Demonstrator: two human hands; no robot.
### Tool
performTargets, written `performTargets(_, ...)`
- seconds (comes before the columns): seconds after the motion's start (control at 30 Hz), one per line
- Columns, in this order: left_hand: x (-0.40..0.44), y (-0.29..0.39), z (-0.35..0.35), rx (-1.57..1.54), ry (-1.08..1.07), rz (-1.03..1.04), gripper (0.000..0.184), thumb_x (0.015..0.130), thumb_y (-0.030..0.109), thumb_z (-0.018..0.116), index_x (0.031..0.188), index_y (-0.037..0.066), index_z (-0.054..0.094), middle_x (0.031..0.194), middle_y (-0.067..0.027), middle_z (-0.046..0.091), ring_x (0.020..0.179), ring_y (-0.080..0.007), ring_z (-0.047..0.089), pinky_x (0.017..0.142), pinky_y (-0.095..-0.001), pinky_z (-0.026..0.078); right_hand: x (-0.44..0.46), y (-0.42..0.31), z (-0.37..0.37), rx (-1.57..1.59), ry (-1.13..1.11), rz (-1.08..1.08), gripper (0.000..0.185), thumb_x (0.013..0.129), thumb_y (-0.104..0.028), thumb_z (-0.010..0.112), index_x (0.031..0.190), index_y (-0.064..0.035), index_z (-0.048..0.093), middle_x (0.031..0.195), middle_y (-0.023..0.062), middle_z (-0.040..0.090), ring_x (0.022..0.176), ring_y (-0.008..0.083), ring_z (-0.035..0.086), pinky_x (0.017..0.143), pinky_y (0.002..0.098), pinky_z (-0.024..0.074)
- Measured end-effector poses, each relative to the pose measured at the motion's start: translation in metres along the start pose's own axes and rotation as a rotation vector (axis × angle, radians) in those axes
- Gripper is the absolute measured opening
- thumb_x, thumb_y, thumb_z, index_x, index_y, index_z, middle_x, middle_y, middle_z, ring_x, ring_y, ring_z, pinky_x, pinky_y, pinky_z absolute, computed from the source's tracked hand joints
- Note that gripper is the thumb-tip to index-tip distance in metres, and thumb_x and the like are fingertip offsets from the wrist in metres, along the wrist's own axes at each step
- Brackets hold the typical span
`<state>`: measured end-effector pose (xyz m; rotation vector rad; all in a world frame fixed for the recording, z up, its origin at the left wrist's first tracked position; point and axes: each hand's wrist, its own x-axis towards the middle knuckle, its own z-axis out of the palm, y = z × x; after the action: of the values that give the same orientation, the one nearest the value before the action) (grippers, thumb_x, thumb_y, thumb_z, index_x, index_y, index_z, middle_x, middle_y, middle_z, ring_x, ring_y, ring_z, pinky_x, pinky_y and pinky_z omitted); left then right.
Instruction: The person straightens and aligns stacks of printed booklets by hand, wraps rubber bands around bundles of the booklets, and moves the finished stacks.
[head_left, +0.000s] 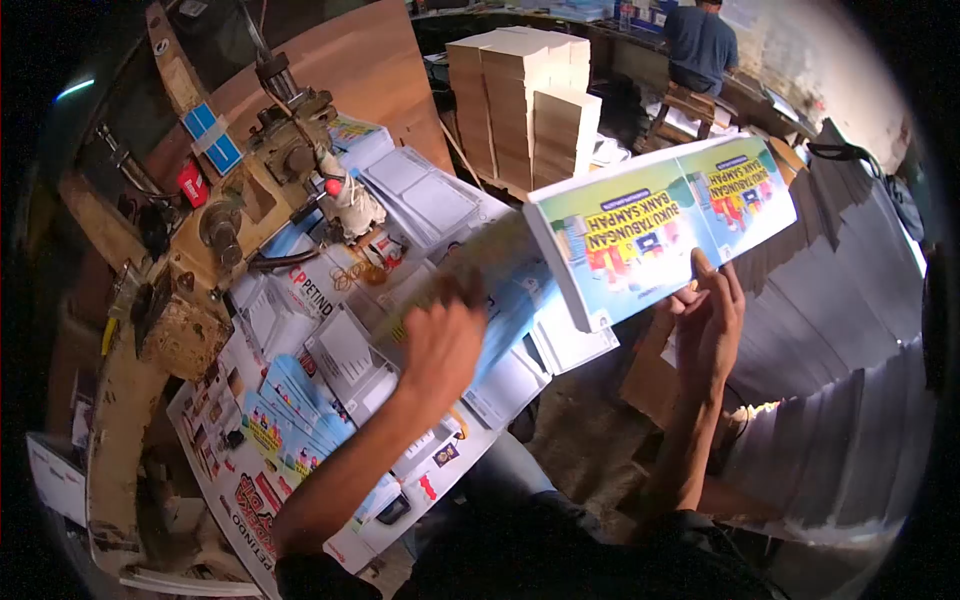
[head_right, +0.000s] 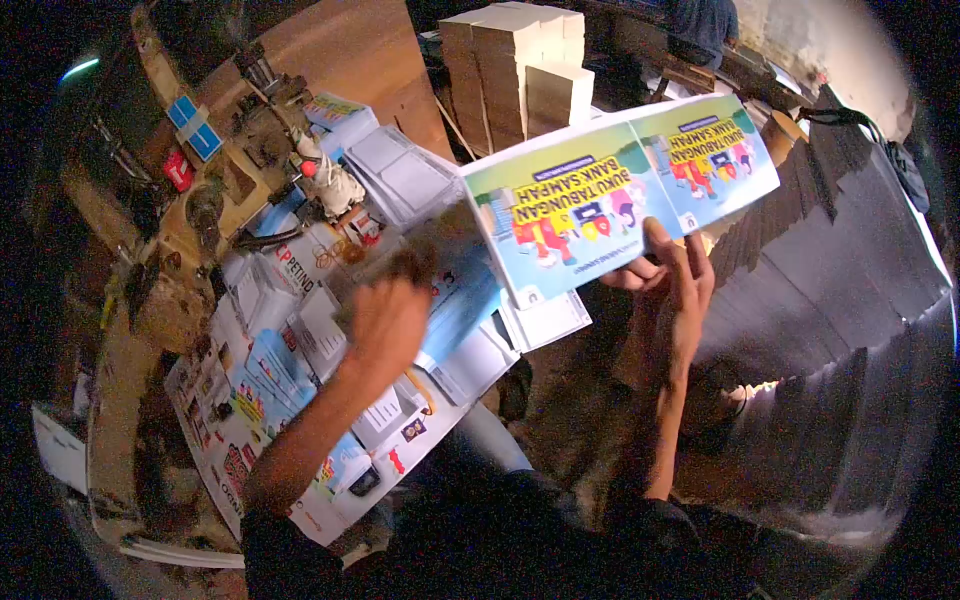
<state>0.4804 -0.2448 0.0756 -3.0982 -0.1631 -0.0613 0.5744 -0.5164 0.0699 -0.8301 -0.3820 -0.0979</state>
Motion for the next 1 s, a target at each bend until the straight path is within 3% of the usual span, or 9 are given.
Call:
performTargets(0.23, -0.029, 0.026, 0.066, -0.199, 0.165, 0.068, 0.070, 0.097, 0.047, 0.050, 0.137, -0.011, 0.044, 0.138, -0.0392, 0.042, 0.134, -0.0476, 0.038, 0.100, -0.0565, 0.041, 0.005, 0.037, 0.052, 0.064, -0.035, 0.192, 0.026, 0.099, -0.015, 0.051, 0.115, 0.0060, 0.050, 0.115, 0.0238, 0.063, 0.081, 0.0275, 0.073, 0.065, 0.0413, 0.0646)
performTargets(0.3, -0.032, 0.034, 0.064, -0.218, 0.085, 0.018, 0.068, 0.097, 0.051, 0.049, 0.134, -0.007, 0.047, 0.123, -0.0324, 0.056, 0.110, -0.0491, 0.054, 0.088, -0.0596, 0.045, 0.004, 0.049, 0.072, -0.010, -0.093, 0.346, 0.030, 0.098, -0.015, 0.052, 0.119, 0.0071, 0.051, 0.110, 0.0210, 0.066, 0.079, 0.0259, 0.072, 0.065, 0.0390, 0.0644)
performTargets(0.53, -0.061, 0.051, 0.063, -0.464, 0.181, 0.111, 0.059, 0.096, 0.038, 0.056, 0.126, -0.012, 0.048, 0.135, -0.0347, 0.041, 0.113, -0.0486, 0.053, 0.097, -0.0505, 0.046, -0.019, 0.122, 0.072, -0.167, -0.128, 0.702, 0.031, 0.091, -0.009, 0.059, 0.115, 0.0101, 0.057, 0.102, 0.0182, 0.068, 0.077, 0.0283, 0.071, 0.060, 0.0370, 0.0614)
performTargets(0.57, -0.070, 0.050, 0.067, -0.328, 0.429, 0.261, 0.043, 0.094, 0.034, 0.060, 0.105, -0.008, 0.062, 0.119, -0.0265, 0.057, 0.099, -0.0391, 0.064, 0.084, -0.0449, 0.054, -0.021, 0.128, 0.065, -0.217, -0.135, 0.723, 0.031, 0.090, -0.008, 0.060, 0.115, 0.0101, 0.057, 0.103, 0.0185, 0.068, 0.077, 0.0291, 0.070, 0.060, 0.0380, 0.0614)
performTargets(0.67, -0.085, 0.047, 0.025, -0.312, 0.160, 0.423, 0.030, 0.089, 0.029, 0.067, 0.085, -0.001, 0.067, 0.093, -0.0145, 0.068, 0.077, -0.0277, 0.069, 0.068, -0.0379, 0.056, -0.028, 0.128, 0.065, -0.217, -0.073, 0.685, 0.034, 0.085, -0.011, 0.068, 0.112, 0.0072, 0.057, 0.096, 0.0173, 0.069, 0.067, 0.0262, 0.069, 0.057, 0.0381, 0.0608)
performTargets(0.73, -0.071, 0.036, -0.013, -0.526, 0.515, 0.526, 0.020, 0.085, 0.022, 0.072, 0.077, 0.005, 0.067, 0.074, -0.0069, 0.069, 0.062, -0.0213, 0.068, 0.059, -0.0345, 0.052, -0.032, 0.134, 0.062, -0.213, -0.062, 0.643, 0.035, 0.085, -0.011, 0.070, 0.112, 0.0068, 0.057, 0.093, 0.0165, 0.069, 0.070, 0.0255, 0.070, 0.060, 0.0376, 0.0615)
performTargets(0.87, 0.041, -0.034, 0.012, -0.426, 0.635, 0.032, 0.052, 0.085, 0.042, 0.072, 0.113, -0.001, 0.064, 0.093, -0.0174, 0.072, 0.086, -0.0363, 0.069, 0.077, -0.0436, 0.054, -0.034, 0.133, 0.064, -0.210, -0.049, 0.634, 0.039, 0.085, -0.011, 0.070, 0.115, 0.0084, 0.055, 0.099, 0.0201, 0.069, 0.074, 0.0260, 0.071, 0.061, 0.0368, 0.0621)
performTargets(0.97, 0.080, -0.065, 0.055, -0.934, -0.244, 0.038, 0.059, 0.083, 0.048, 0.075, 0.115, -0.001, 0.068, 0.095, -0.0106, 0.073, 0.083, -0.0158, 0.066, 0.076, -0.0338, 0.052, -0.030, 0.135, 0.058, -0.267, -0.133, 0.659, 0.047, 0.086, -0.016, 0.072, 0.119, 0.0104, 0.051, 0.101, 0.0221, 0.068, 0.078, 0.0288, 0.071, 0.063, 0.0391, 0.0630)
performTargets(1.0, 0.084, -0.064, 0.054, -0.932, -0.242, 0.070, 0.059, 0.083, 0.048, 0.075, 0.115, -0.001, 0.068, 0.095, -0.0106, 0.073, 0.083, -0.0158, 0.066, 0.076, -0.0338, 0.052, -0.028, 0.129, 0.060, -0.403, -0.122, 0.674, 0.044, 0.087, -0.020, 0.074, 0.113, 0.0102, 0.055, 0.093, 0.0206, 0.069, 0.073, 0.0255, 0.070, 0.059, 0.0355, 0.0606)
